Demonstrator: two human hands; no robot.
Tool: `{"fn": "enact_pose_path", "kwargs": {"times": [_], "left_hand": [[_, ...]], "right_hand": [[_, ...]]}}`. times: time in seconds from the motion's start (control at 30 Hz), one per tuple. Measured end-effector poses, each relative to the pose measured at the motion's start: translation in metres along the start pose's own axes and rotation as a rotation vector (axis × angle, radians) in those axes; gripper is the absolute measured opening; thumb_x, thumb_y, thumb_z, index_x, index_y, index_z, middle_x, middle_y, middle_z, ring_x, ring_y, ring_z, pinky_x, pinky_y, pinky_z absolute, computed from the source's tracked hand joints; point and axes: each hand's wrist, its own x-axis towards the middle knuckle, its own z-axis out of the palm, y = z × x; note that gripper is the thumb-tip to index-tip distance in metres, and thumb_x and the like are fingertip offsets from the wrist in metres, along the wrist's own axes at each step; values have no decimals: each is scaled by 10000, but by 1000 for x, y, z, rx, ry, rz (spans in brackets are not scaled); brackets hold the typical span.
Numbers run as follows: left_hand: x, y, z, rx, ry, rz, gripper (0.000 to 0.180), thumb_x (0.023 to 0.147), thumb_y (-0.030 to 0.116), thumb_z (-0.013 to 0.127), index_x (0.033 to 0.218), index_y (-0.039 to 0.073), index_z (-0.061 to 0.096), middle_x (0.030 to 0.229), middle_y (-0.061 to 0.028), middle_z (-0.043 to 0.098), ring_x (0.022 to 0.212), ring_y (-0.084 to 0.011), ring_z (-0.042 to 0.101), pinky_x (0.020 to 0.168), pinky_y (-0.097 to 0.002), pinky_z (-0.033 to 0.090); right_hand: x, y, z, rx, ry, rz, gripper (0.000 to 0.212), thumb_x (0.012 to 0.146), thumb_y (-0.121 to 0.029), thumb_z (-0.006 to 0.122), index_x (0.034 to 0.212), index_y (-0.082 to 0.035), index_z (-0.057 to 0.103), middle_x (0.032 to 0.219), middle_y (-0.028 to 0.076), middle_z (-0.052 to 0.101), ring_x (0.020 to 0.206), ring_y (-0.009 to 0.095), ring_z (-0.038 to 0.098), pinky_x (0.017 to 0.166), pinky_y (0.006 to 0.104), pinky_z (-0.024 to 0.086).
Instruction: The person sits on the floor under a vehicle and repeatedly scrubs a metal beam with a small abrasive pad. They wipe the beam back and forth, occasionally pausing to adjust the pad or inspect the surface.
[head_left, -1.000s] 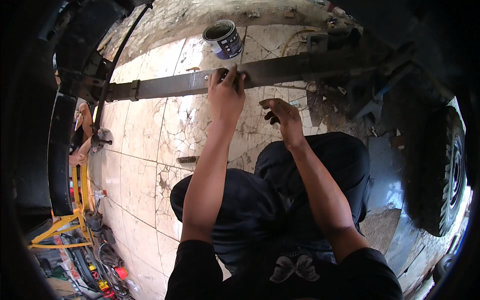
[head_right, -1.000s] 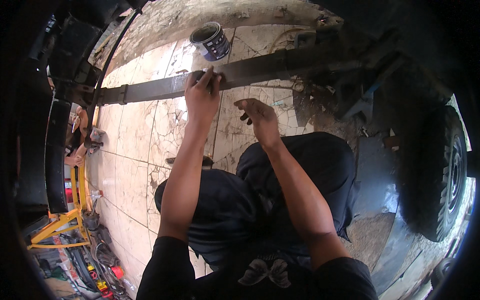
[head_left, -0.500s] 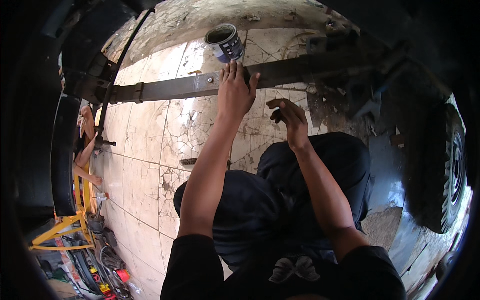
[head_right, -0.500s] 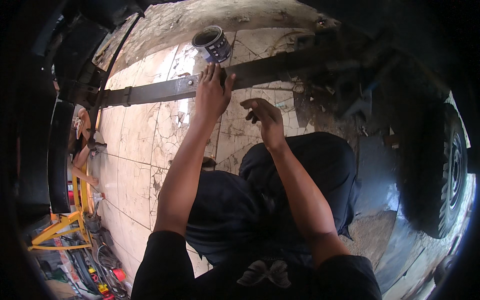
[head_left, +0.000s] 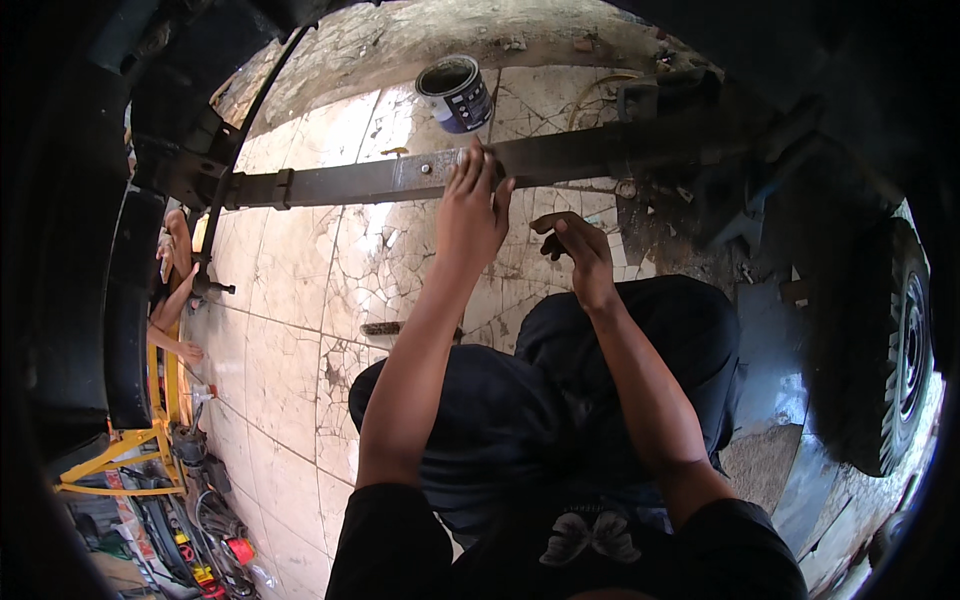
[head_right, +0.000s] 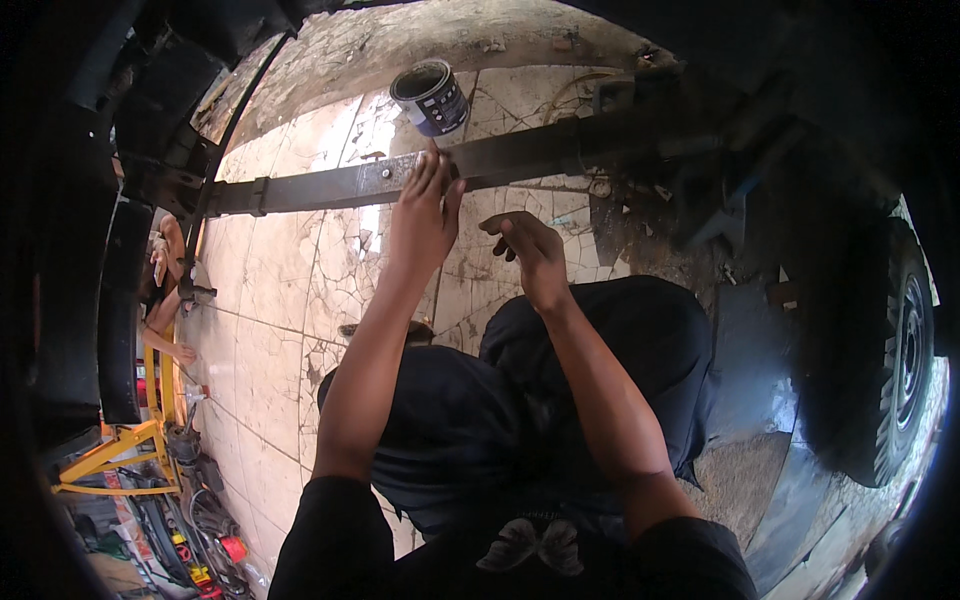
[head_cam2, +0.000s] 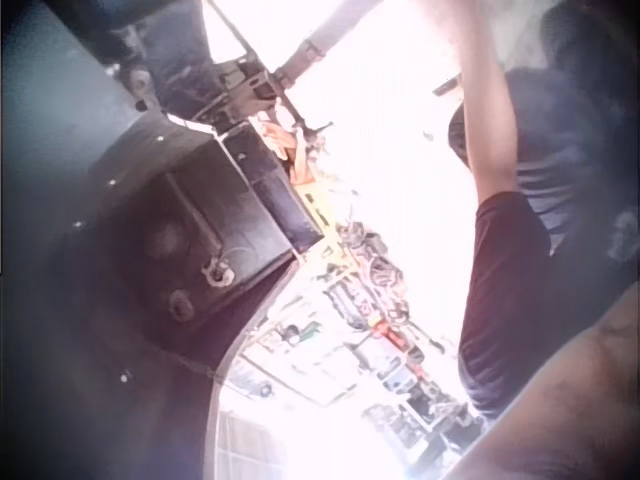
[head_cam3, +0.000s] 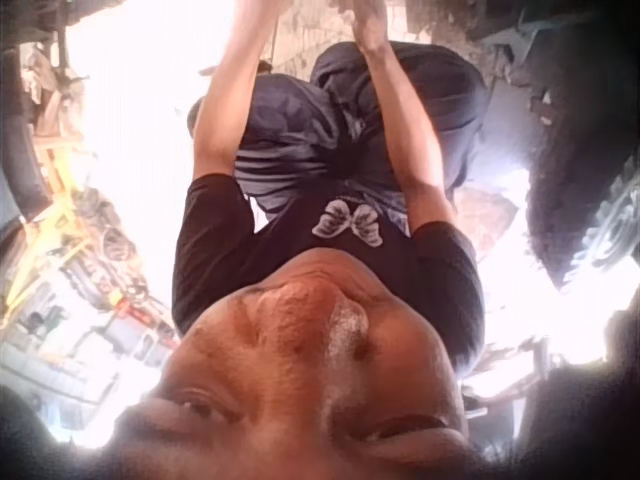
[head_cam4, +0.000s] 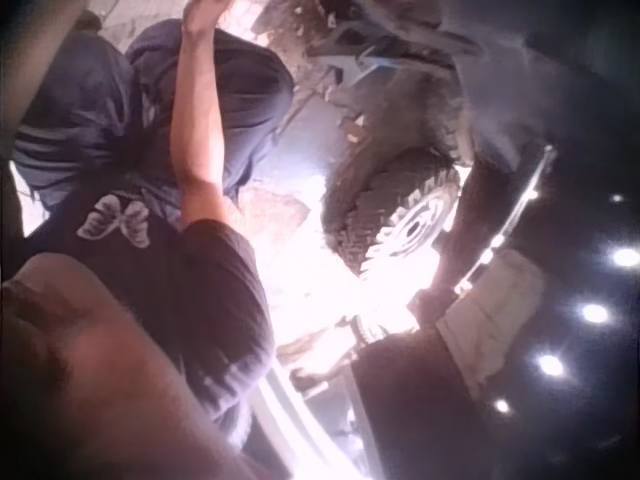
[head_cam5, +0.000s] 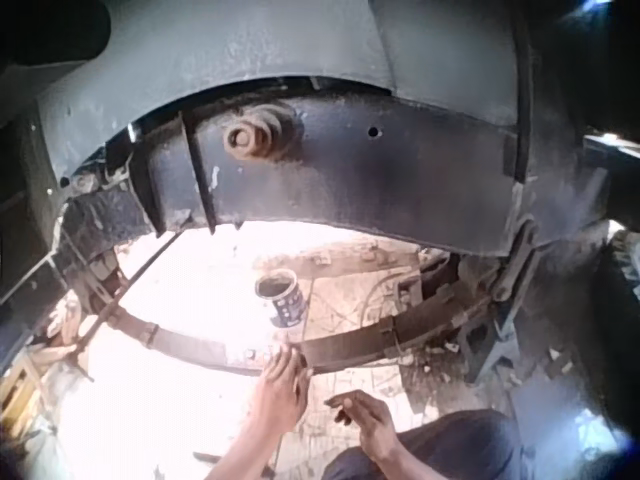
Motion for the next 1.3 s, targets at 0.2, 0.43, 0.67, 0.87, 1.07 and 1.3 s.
{"fn": "enact_pose_path", "kwargs": {"times": [0.2, 0.43, 0.67, 0.87, 1.07, 1.3], "left_hand": [[7, -16, -4, 151, -94, 12, 594, 1110, 369, 488, 1466, -105, 525, 1555, -298, 502, 1486, -423, 450, 1256, -476, 336], [-5, 6, -18, 74, -156, 61, 610, 1097, 404, 518, 1495, -58, 522, 1583, -230, 505, 1513, -397, 421, 1266, -458, 314], [30, -20, -15, 241, -252, -116, 875, 1049, 672, 448, 1545, -48, 473, 1622, -222, 460, 1562, -362, 352, 1281, -463, 288], [-1, 1, -34, 173, -268, 45, 949, 1008, 717, 495, 1536, -71, 471, 1648, -240, 410, 1563, -381, 343, 1273, -490, 291], [25, -15, -19, 166, -275, -149, 869, 1024, 634, 548, 1568, -35, 443, 1667, -212, 393, 1579, -381, 306, 1288, -487, 254], [-14, -7, -29, 120, -249, -20, 807, 1022, 560, 576, 1597, 14, 423, 1671, -176, 404, 1583, -334, 313, 1301, -468, 232]], "right_hand": [[-3, -2, 4, 6, -1, -27, 388, 1088, -352, 588, 1112, 1, 750, 1044, 70, 737, 833, 140, 607, 783, 307, 467], [-9, -9, -5, -99, -38, -36, 333, 1097, -286, 583, 1114, -1, 755, 1049, 82, 731, 888, 153, 626, 811, 316, 501], [-7, 3, 9, -226, -94, -75, 336, 1082, -280, 579, 1097, -4, 771, 1014, 112, 732, 898, 189, 667, 800, 338, 524], [-13, -12, -1, -364, -67, -40, 350, 1070, -301, 571, 1206, -27, 741, 1024, 160, 725, 883, 249, 691, 825, 387, 544], [-10, -22, 19, -493, -53, -230, 334, 1071, -262, 580, 1301, -49, 695, 1076, 166, 722, 964, 273, 711, 839, 400, 551], [15, -59, 1, -953, 200, -600, 410, 948, -138, 713, 1342, -39, 660, 1110, 181, 697, 1022, 404, 677, 885, 492, 537]]}}
